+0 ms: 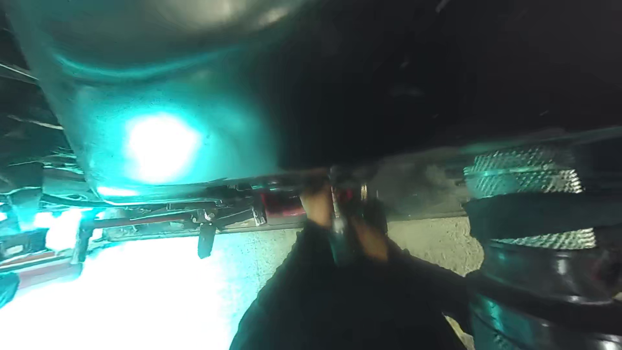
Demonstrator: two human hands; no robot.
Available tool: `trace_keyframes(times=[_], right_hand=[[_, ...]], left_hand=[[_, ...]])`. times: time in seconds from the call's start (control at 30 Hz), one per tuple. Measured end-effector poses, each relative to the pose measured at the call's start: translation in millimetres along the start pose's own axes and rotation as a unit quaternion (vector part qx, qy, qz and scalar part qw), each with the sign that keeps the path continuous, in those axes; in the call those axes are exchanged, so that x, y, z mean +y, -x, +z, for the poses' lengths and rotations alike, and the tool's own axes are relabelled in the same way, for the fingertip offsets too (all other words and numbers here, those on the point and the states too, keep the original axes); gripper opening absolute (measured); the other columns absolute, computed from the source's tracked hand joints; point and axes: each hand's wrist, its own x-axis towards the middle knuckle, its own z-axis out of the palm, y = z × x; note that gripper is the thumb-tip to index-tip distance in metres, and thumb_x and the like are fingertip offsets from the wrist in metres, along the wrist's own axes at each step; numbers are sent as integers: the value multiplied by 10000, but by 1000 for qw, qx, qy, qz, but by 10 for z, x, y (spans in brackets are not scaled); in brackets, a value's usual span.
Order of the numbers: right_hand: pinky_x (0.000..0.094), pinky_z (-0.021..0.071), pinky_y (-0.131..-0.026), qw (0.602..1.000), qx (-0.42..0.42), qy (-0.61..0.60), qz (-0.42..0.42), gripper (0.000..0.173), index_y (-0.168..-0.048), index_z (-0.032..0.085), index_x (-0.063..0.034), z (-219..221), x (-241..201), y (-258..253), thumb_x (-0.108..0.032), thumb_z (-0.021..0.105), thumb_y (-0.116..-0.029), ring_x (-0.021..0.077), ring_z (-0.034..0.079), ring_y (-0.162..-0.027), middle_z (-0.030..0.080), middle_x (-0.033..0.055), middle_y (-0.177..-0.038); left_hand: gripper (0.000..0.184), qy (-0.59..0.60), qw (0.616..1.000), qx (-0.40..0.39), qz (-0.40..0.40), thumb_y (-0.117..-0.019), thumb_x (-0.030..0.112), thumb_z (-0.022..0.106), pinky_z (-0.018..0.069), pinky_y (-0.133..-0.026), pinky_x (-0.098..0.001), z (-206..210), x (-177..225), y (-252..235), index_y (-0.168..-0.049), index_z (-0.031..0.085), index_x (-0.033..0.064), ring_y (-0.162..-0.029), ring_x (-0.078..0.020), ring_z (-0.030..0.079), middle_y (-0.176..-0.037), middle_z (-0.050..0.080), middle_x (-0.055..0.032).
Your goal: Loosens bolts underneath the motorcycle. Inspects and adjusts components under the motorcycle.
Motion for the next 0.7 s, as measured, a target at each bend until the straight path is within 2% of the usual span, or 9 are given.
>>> trace_keyframes(times=[0.1,0.17,0.23,0.33,0.4,0.47,0.53,0.6,0.7], right_hand=[[578,503,-1040,977,163,-2,-134,557,-1466,502,31,541,768,-271,-156,636,-960,421,624,-1229,620,276,-1346],[567,486,-1063,978,158,3,-140,495,-1427,557,22,555,949,-278,-157,625,-971,403,618,-1248,634,257,-1342],[530,453,-1117,987,125,-34,-95,436,-1424,572,16,448,915,-187,-128,570,-1012,357,591,-1311,623,233,-1387],[327,517,-1076,939,220,-242,-110,412,-1426,556,-34,551,1053,-349,-247,515,-1076,157,611,-1252,630,117,-1366],[348,536,-1018,924,263,-221,-165,414,-1357,588,83,442,897,-160,-158,524,-1027,196,672,-1150,686,202,-1248],[322,526,-1011,932,256,-199,-163,390,-1293,594,139,277,663,87,-136,494,-1035,166,668,-1105,694,217,-1172],[233,543,-957,919,275,-214,-182,364,-1195,660,106,325,696,146,-169,494,-1023,53,680,-1024,731,120,-1070],[220,566,-913,901,292,-237,-217,301,-1109,691,67,255,768,-48,-165,532,-1002,29,692,-976,741,75,-1009],[269,555,-954,901,314,-184,-237,396,-1136,690,88,329,871,44,-256,554,-996,83,686,-1033,732,137,-1069]], left_hand=[[196,7,1000,0,0,-946,45,709,652,-622,-382,-3,-24,-13,-1073,661,-97,-705,-259,749,-858,752,-183],[195,14,1000,-3,-7,-964,43,683,644,-593,-373,6,-10,2,-1091,645,-100,-680,-251,743,-852,750,-177],[182,18,1000,-4,-14,-984,51,651,639,-589,-372,-18,-29,35,-1081,634,-102,-668,-247,740,-838,749,-173],[240,29,999,9,-34,-1048,110,543,649,-617,-395,-52,-82,42,-1113,612,-110,-682,-254,747,-830,746,-179],[313,49,997,-11,-62,-1100,163,434,651,-638,-401,-62,-88,45,-1182,563,-110,-702,-259,754,-851,745,-188],[347,74,991,-55,-94,-1106,202,392,616,-601,-358,-92,-117,75,-1103,600,-76,-647,-206,708,-783,719,-134],[308,99,981,-115,-120,-1067,159,345,537,-523,-273,-121,-171,193,-975,596,6,-554,-114,618,-676,650,-30],[231,138,973,-157,-95,-977,76,370,493,-491,-238,-28,-99,179,-934,596,50,-528,-73,565,-648,603,16],[249,148,972,-168,-75,-961,38,362,514,-571,-226,7,-70,397,-934,607,72,-606,-46,575,-714,611,38]])
